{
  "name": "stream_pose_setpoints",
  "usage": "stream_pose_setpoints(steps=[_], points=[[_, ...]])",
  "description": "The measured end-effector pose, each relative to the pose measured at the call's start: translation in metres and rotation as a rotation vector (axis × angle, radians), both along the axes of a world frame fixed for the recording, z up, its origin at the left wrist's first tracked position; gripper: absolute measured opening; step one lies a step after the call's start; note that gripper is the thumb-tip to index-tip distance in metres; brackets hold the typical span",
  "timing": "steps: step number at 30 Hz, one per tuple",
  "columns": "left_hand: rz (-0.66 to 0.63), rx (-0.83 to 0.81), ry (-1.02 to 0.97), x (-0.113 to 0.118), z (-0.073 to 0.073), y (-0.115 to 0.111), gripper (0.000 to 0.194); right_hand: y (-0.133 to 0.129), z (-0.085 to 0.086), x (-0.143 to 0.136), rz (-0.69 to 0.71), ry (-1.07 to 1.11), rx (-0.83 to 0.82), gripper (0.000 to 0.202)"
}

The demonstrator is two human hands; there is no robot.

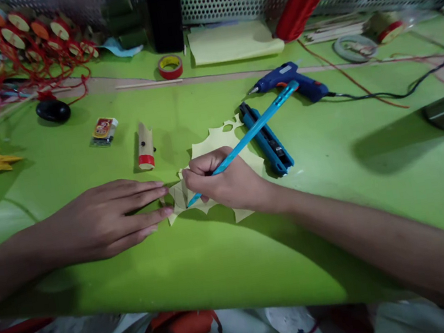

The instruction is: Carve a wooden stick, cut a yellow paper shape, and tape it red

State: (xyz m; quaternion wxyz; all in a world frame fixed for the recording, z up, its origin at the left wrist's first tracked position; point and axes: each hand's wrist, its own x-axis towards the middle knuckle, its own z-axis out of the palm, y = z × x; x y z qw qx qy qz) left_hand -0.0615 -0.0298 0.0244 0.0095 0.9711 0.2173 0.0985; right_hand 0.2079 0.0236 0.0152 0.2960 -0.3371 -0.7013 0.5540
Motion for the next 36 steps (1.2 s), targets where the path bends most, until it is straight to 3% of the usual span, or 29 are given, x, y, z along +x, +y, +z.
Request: stream_pose_setpoints(steps=[6,11,25,36], points=[[-0.002,0.01,0.012,0.0,0.0,0.001,0.034,0.001,0.002,-0.001,-0.014,0.014,-0.024,0.052],[-0.009,0.017,-0.007,0.001,0.001,0.001,0.034,0.002,-0.003,0.0,-0.179,0.065,-0.077,0.049],[-0.003,0.008,-0.011,0.001,0.002,0.0,0.034,0.002,-0.012,0.0,-0.107,0.122,-0.063,0.042],[-0.005,-0.011,-0.014,0.001,0.003,0.0,0.033,0.001,-0.003,-0.002,-0.126,0.067,-0.024,0.048]])
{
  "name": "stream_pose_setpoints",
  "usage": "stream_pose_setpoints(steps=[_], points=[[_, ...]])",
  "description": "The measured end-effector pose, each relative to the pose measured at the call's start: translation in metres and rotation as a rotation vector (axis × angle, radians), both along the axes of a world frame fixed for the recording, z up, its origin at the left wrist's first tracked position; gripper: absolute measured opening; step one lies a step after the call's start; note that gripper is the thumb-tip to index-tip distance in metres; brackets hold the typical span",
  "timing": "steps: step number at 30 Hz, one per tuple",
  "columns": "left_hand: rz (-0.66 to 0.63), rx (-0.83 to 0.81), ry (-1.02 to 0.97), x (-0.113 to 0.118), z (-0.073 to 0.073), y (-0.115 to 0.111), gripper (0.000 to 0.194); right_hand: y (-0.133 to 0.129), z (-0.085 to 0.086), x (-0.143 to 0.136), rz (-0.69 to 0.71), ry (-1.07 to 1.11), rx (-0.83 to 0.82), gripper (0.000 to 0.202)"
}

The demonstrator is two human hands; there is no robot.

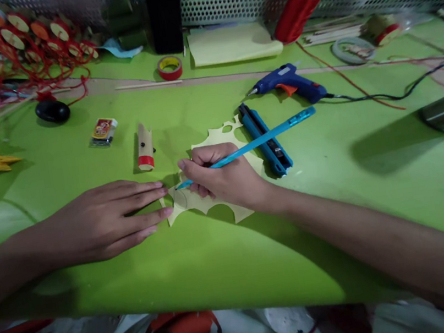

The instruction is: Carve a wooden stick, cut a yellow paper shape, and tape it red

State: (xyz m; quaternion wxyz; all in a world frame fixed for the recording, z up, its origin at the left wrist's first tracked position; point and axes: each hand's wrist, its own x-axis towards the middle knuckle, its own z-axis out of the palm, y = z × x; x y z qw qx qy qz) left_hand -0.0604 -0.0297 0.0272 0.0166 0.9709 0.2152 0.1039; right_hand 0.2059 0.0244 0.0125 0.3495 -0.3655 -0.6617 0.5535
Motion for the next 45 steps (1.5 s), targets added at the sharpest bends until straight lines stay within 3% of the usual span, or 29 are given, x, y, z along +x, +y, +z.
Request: stream_pose_setpoints(steps=[15,30,39,45], points=[[0.002,0.012,0.031,-0.0011,-0.0017,0.0005,0.035,0.0007,0.0068,0.0008,0.056,-0.089,-0.031,0.044],[0.002,0.017,0.035,-0.0024,-0.0014,0.0004,0.034,0.0008,0.0062,0.001,0.149,-0.087,-0.05,0.058],[-0.013,0.044,0.016,0.0004,-0.0025,0.0018,0.036,0.0018,0.0003,0.0038,0.0,0.059,-0.133,0.057],[-0.006,0.043,0.032,0.0019,-0.003,0.0022,0.036,-0.0006,0.0026,0.0034,0.105,0.041,0.011,0.053]])
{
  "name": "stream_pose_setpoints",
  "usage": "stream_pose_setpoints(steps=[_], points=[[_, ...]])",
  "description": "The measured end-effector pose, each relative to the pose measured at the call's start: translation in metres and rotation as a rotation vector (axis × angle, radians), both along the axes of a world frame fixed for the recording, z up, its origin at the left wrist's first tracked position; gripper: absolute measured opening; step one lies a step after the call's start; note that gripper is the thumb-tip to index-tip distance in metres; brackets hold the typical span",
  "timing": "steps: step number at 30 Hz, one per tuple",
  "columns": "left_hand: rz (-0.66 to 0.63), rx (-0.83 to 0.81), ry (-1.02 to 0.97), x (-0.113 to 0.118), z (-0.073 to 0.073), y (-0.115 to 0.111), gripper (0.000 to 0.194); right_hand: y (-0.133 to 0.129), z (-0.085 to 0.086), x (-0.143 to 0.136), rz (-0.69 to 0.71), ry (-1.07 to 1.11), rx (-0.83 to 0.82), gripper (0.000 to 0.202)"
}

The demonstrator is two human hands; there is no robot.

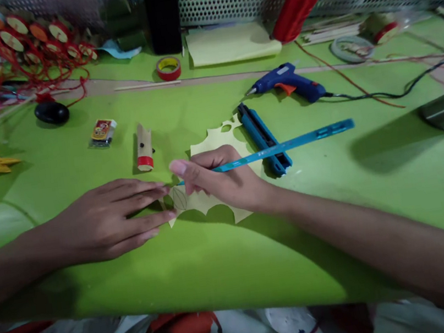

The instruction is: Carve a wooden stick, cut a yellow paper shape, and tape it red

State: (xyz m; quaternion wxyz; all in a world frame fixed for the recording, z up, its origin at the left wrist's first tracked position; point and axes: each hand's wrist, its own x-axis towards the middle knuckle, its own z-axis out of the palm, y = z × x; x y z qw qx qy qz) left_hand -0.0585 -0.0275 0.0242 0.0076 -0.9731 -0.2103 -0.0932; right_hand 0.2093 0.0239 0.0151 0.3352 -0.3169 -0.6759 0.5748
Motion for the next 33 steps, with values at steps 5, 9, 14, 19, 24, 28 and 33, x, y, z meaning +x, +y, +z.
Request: stream_pose_setpoints(steps=[5,9,14,19,24,28,33], points=[[0.001,0.008,-0.009,-0.0004,-0.0016,-0.0003,0.037,-0.0004,-0.0039,-0.0017,-0.049,-0.01,-0.015,0.048],[0.006,-0.004,-0.012,-0.0014,-0.0014,-0.0011,0.036,0.0009,-0.0078,-0.0017,-0.029,0.013,0.018,0.045],[0.001,-0.018,-0.015,-0.0022,-0.0003,-0.0014,0.034,0.0014,-0.0083,-0.002,-0.027,0.003,0.049,0.042],[0.001,-0.014,-0.009,-0.0019,0.0007,-0.002,0.036,0.0009,-0.0082,-0.002,-0.034,-0.001,0.05,0.042],[0.004,-0.018,-0.011,-0.0022,0.001,-0.0023,0.036,0.0007,-0.0082,-0.002,-0.038,-0.009,0.055,0.045],[0.006,-0.029,-0.003,-0.0016,0.0011,-0.0022,0.036,0.0003,-0.0076,-0.0025,-0.057,-0.012,0.03,0.047],[0.005,-0.045,-0.004,-0.0024,0.0003,-0.0027,0.036,0.0004,-0.0084,-0.002,-0.044,-0.015,0.019,0.045]])
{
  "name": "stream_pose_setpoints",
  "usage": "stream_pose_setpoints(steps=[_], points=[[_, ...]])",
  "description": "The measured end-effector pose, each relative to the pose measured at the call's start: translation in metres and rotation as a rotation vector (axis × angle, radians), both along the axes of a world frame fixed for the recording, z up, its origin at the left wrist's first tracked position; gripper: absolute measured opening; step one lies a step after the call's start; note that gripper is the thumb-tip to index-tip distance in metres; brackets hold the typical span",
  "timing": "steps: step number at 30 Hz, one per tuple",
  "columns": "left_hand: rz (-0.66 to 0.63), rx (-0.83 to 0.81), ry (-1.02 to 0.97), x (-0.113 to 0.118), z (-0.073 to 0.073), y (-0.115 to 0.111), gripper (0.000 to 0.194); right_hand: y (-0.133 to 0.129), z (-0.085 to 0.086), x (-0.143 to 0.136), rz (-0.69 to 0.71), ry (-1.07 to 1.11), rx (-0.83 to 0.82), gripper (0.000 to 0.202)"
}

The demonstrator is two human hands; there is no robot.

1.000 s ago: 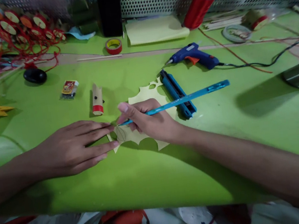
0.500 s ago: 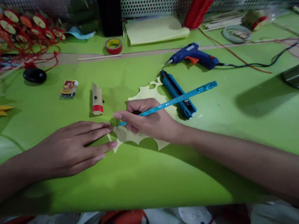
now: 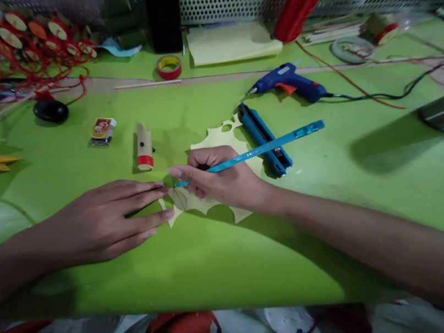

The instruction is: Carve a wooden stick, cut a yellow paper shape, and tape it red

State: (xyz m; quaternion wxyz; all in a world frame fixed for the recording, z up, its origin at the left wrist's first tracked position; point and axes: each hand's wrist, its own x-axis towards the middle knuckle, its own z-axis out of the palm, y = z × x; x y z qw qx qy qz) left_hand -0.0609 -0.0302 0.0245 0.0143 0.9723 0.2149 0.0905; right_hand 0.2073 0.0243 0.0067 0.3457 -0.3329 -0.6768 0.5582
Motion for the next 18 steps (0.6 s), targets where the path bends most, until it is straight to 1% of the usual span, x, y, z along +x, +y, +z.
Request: stream_pose_setpoints(steps=[5,11,18], points=[[-0.001,-0.003,0.0,-0.0014,-0.0004,0.0001,0.036,0.0006,-0.0014,0.0007,0.004,0.01,0.004,0.044],[-0.002,0.011,-0.001,-0.0005,0.0003,0.0002,0.036,0.0002,0.0008,-0.0004,0.003,0.003,0.039,0.044],[0.0,0.01,0.021,-0.0011,0.0004,-0.0004,0.036,0.0008,0.003,-0.0014,-0.002,-0.028,0.063,0.047]])
